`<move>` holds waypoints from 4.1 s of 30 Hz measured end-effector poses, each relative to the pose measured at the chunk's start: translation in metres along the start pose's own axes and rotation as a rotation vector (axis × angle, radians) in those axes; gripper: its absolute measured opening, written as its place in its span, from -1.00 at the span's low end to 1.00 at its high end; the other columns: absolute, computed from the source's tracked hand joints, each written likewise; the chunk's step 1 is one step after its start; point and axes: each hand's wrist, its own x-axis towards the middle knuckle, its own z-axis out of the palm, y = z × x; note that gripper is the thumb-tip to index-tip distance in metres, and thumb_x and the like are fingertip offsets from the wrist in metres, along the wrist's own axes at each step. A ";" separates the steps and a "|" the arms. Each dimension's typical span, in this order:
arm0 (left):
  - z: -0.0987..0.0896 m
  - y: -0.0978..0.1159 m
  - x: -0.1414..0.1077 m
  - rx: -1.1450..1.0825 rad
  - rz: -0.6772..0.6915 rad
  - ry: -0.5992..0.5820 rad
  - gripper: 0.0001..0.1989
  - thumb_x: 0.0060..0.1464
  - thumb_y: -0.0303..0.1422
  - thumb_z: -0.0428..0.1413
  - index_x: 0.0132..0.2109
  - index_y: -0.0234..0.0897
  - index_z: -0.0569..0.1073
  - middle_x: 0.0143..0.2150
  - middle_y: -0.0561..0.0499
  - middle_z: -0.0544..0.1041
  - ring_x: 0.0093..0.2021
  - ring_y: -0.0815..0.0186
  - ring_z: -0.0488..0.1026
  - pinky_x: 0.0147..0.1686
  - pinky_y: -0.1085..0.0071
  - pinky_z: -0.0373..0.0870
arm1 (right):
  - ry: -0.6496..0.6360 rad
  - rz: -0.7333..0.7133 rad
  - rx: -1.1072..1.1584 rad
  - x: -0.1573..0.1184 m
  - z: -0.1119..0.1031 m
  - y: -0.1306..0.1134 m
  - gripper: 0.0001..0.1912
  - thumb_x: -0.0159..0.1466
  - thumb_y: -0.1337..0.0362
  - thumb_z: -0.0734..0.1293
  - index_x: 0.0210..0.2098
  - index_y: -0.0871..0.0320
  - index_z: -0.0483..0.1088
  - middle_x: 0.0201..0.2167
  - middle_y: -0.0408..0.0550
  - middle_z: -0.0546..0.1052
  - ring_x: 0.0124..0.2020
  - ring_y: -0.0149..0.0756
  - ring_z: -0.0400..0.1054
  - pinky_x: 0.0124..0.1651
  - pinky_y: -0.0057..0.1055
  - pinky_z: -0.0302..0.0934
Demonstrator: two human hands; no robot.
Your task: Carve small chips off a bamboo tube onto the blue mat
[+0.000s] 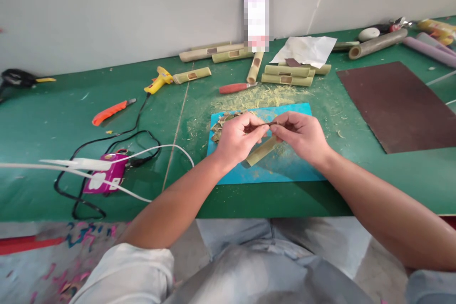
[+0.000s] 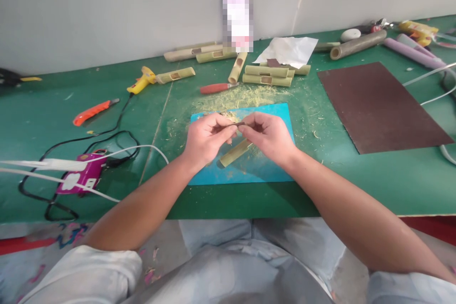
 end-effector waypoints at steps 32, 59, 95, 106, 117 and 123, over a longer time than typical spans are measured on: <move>-0.023 0.006 -0.004 0.460 0.309 -0.141 -0.95 0.13 -0.44 0.18 -0.25 -0.29 0.55 -0.29 -0.03 0.58 -0.37 0.41 0.47 -0.35 0.49 0.42 | -0.213 -0.439 -0.765 0.020 -0.047 0.016 -0.71 0.19 0.11 0.38 -0.17 0.14 0.50 -0.16 0.07 0.49 -0.09 -0.10 0.35 -0.03 -0.17 0.24; -0.048 -0.015 -0.012 0.583 0.436 0.188 -0.86 0.18 -0.41 0.14 -0.11 -0.28 0.53 -0.25 -0.01 0.56 -0.38 0.44 0.43 -0.30 0.47 0.44 | -0.433 -0.451 -1.028 0.017 -0.047 0.007 -0.78 0.22 0.29 0.29 -0.16 0.12 0.50 -0.16 0.02 0.52 -0.13 -0.12 0.35 -0.11 -0.21 0.16; -0.039 -0.033 0.006 0.701 0.290 0.061 -0.86 0.21 -0.41 0.14 -0.10 -0.27 0.55 -0.19 -0.04 0.57 -0.24 0.38 0.51 -0.20 0.46 0.45 | -0.206 0.011 -0.948 -0.021 0.016 0.001 -0.65 0.22 0.12 0.26 -0.04 0.10 0.40 -0.30 -0.07 0.58 -0.41 -0.24 0.39 -0.40 -0.37 0.02; -0.042 -0.040 0.009 0.785 0.379 0.003 -0.84 0.24 -0.38 0.12 -0.09 -0.31 0.55 -0.25 -0.04 0.59 -0.26 0.37 0.53 -0.21 0.46 0.46 | -0.207 0.006 -0.938 -0.020 0.018 0.002 -0.66 0.23 0.12 0.27 -0.05 0.11 0.40 -0.28 -0.06 0.59 -0.41 -0.28 0.38 -0.40 -0.38 0.01; -0.035 -0.040 0.003 0.833 0.543 -0.101 -0.79 0.31 -0.34 0.03 -0.12 -0.34 0.54 -0.34 -0.03 0.52 -0.34 0.38 0.47 -0.30 0.47 0.43 | -0.203 0.009 -0.916 -0.021 0.018 0.004 -0.67 0.23 0.13 0.27 -0.07 0.14 0.42 -0.30 -0.06 0.58 -0.40 -0.26 0.40 -0.39 -0.37 0.04; -0.040 -0.040 0.004 0.929 0.567 -0.122 -0.75 0.33 -0.33 -0.01 -0.09 -0.37 0.53 -0.37 -0.03 0.50 -0.34 0.36 0.46 -0.31 0.45 0.42 | -0.206 0.021 -0.917 -0.021 0.017 0.004 -0.66 0.24 0.12 0.27 -0.06 0.13 0.42 -0.31 -0.06 0.58 -0.40 -0.26 0.40 -0.40 -0.37 0.04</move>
